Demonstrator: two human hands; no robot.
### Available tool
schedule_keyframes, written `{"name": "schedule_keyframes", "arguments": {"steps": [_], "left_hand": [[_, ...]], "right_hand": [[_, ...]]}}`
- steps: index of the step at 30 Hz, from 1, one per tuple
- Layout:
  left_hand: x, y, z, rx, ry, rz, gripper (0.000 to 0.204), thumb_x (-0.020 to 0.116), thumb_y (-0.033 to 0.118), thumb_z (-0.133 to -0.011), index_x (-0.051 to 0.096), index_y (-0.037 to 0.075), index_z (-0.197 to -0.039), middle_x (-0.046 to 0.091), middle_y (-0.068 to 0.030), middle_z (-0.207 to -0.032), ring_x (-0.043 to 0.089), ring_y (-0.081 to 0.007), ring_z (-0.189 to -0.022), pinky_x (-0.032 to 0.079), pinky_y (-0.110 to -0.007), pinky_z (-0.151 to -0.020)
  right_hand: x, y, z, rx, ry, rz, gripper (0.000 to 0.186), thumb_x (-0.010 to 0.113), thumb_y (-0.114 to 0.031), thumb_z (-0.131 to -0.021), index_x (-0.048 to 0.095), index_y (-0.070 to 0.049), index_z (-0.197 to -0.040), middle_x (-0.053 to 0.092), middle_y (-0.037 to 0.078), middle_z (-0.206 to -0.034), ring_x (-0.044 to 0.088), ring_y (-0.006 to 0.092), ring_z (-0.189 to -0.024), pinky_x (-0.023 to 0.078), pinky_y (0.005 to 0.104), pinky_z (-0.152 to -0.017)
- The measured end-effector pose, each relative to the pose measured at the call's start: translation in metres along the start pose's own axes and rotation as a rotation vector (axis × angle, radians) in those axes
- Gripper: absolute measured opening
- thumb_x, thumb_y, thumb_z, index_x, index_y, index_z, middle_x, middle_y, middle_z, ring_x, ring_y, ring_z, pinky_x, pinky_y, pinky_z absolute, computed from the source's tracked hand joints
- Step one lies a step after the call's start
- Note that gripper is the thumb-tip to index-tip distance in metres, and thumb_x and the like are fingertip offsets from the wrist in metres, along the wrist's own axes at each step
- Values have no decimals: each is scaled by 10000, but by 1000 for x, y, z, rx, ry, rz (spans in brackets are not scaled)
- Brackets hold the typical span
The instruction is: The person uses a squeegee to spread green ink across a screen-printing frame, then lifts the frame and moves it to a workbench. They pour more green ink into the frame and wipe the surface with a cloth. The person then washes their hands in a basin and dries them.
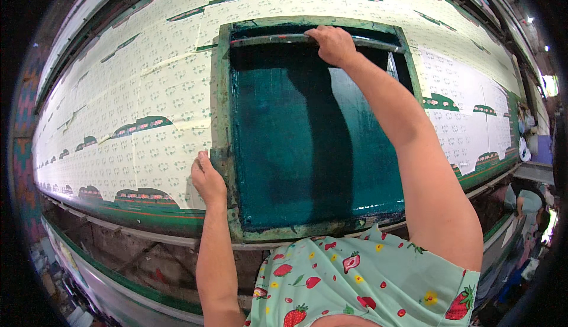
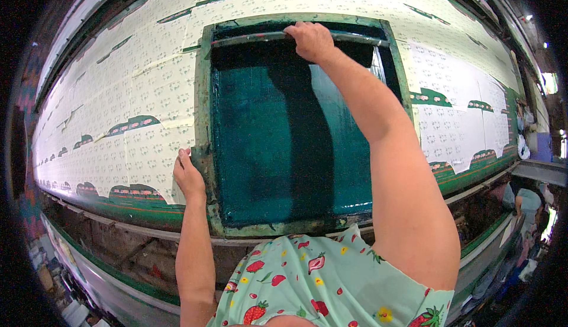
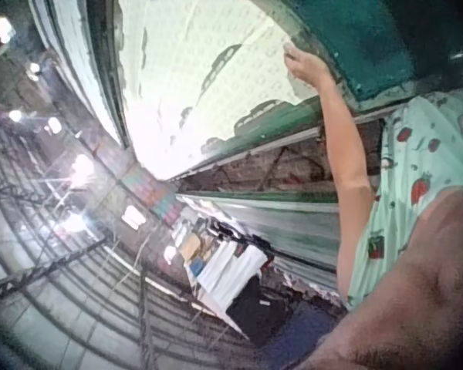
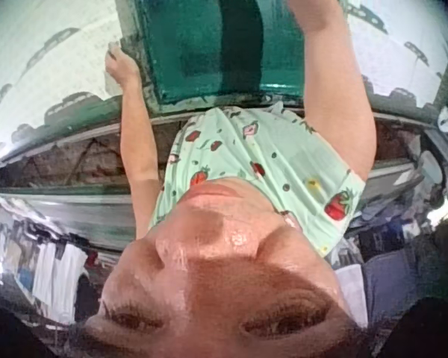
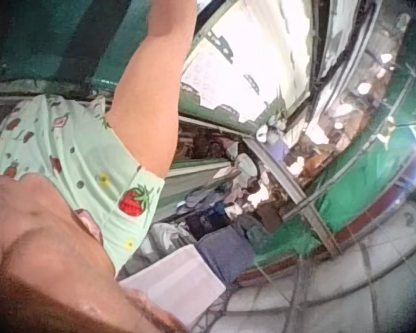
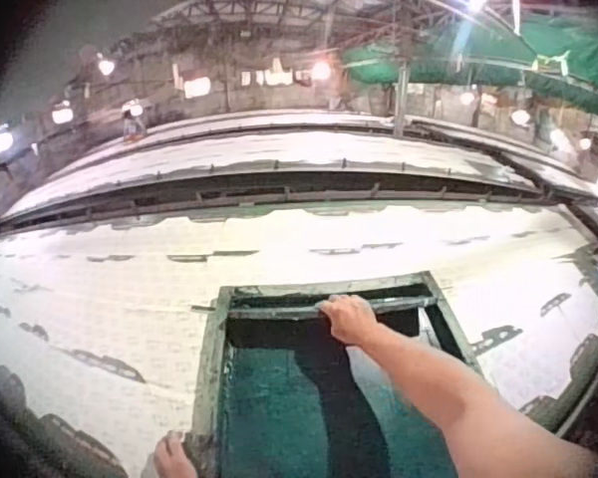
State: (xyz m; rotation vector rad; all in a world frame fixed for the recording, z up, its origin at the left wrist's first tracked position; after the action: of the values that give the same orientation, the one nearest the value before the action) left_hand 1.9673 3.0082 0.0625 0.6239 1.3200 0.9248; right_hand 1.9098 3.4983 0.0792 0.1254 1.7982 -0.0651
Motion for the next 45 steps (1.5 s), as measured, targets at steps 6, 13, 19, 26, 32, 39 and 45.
{"name": "schedule_keyframes", "arguments": {"steps": [6,13,19,26,32,39,45], "left_hand": [[1,-11,-1,-6,19,-58,555,469,366,-1191,720,-109,-1329,752,-263,-1328,696,-378,-1268,498,-450,-1122],[2,-21,-2,-3,18,-20,548,463,353,-1195,720,-113,-1327,748,-259,-1316,691,-363,-1256,496,-436,-1121],[2,-15,-2,3,4,-10,563,475,374,-1190,719,-118,-1317,747,-268,-1306,693,-365,-1236,501,-437,-1108],[0,-12,-4,85,5,-5,586,503,414,-1169,745,-112,-1264,774,-290,-1239,718,-419,-1192,521,-457,-1060],[-2,-1,-1,122,-39,25,649,498,478,-1154,752,-116,-1207,773,-299,-1202,714,-455,-1152,523,-487,-1020],[4,-23,-14,103,-32,87,714,503,548,-1127,767,-115,-1125,770,-326,-1121,704,-511,-1109,515,-545,-998],[-3,-20,-9,92,-66,21,700,506,553,-1109,778,-92,-1147,770,-325,-1161,703,-505,-1157,515,-547,-1026]], "right_hand": [[-10,18,-19,-16,91,-10,482,686,3,-883,777,-195,-1312,798,117,-1174,778,354,-1102,641,499,-922],[0,28,-18,-82,39,41,396,687,-15,-979,779,-185,-1324,807,95,-1213,779,310,-1118,634,467,-928],[-12,34,-36,6,-217,-21,485,686,-61,-865,768,-186,-1326,791,157,-1265,760,382,-1175,604,530,-1021],[-50,-12,23,12,-437,-83,465,656,-93,-893,743,-166,-1344,798,185,-1216,752,417,-1172,598,559,-1019],[-78,-61,127,-43,-434,-111,433,649,-88,-888,753,-178,-1298,804,183,-1164,765,420,-1116,614,560,-965],[-121,-137,247,-64,-390,-167,343,662,-68,-857,753,-136,-1181,785,166,-1113,765,426,-1055,624,562,-901],[-154,-196,332,-30,-407,-202,389,665,-16,-852,774,-150,-1201,773,144,-1120,764,391,-1076,623,536,-907]]}}
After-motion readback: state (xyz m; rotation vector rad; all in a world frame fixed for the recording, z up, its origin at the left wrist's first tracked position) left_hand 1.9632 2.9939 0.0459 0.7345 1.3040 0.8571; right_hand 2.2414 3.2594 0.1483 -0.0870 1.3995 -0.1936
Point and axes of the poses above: each hand's wrist, its own z-axis away from the middle knuckle, its own x-axis out of the palm, y = z × x, the point moved 3 cm from there along -z, towards the middle knuckle
